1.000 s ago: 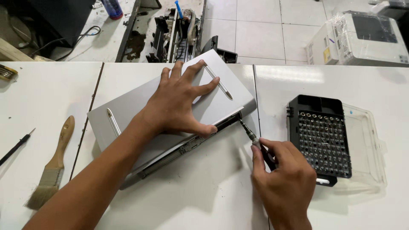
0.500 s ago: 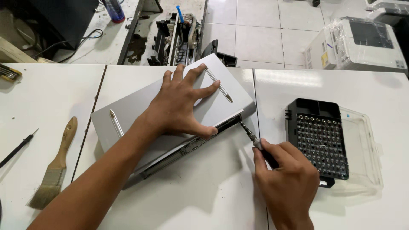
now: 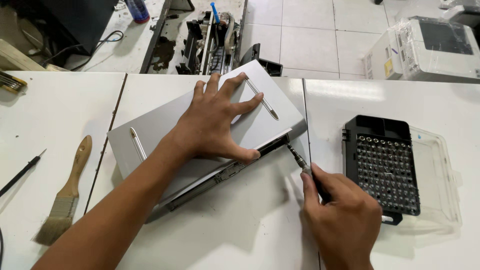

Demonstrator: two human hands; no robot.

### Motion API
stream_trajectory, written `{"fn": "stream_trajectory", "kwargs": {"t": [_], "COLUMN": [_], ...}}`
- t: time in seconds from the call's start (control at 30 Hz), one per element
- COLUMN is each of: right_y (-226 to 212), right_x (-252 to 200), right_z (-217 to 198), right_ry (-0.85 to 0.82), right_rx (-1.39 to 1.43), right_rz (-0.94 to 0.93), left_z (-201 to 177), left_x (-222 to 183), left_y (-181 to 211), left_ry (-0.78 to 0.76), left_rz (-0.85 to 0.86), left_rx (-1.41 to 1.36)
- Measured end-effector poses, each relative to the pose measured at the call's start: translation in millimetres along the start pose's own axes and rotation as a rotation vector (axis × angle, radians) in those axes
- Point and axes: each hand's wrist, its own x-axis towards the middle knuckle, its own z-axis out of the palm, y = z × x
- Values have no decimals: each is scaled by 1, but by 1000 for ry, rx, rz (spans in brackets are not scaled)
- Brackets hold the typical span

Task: The person uses a screwdriver to remove screws from the side of a white Canon printer. They repeatedly select different bits from a black bit case, attach them to the screwdriver, and attempt to unscrew fasteners on the printer's side panel.

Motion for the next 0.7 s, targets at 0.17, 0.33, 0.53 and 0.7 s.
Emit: {"fn": "stream_trajectory", "kwargs": {"t": [0.17, 0.33, 0.53, 0.7], "right_y": [2, 0, 8, 6], "right_x": [-1, 7, -2, 0], "right_z": [4, -2, 7, 8], "right_ry": [41, -370, 25, 105], "right_rx": [19, -82, -58, -2], "right_rz": [-78, 337, -31, -120], "left_z": [1, -1, 0, 0], "left_x": [1, 1, 0, 1], "left_y": [0, 1, 0, -1], "left_ry": [-9, -14, 2, -16], "left_rz": [-12, -23, -6, -32], "left_rx": [-13, -29, 1, -11]}}
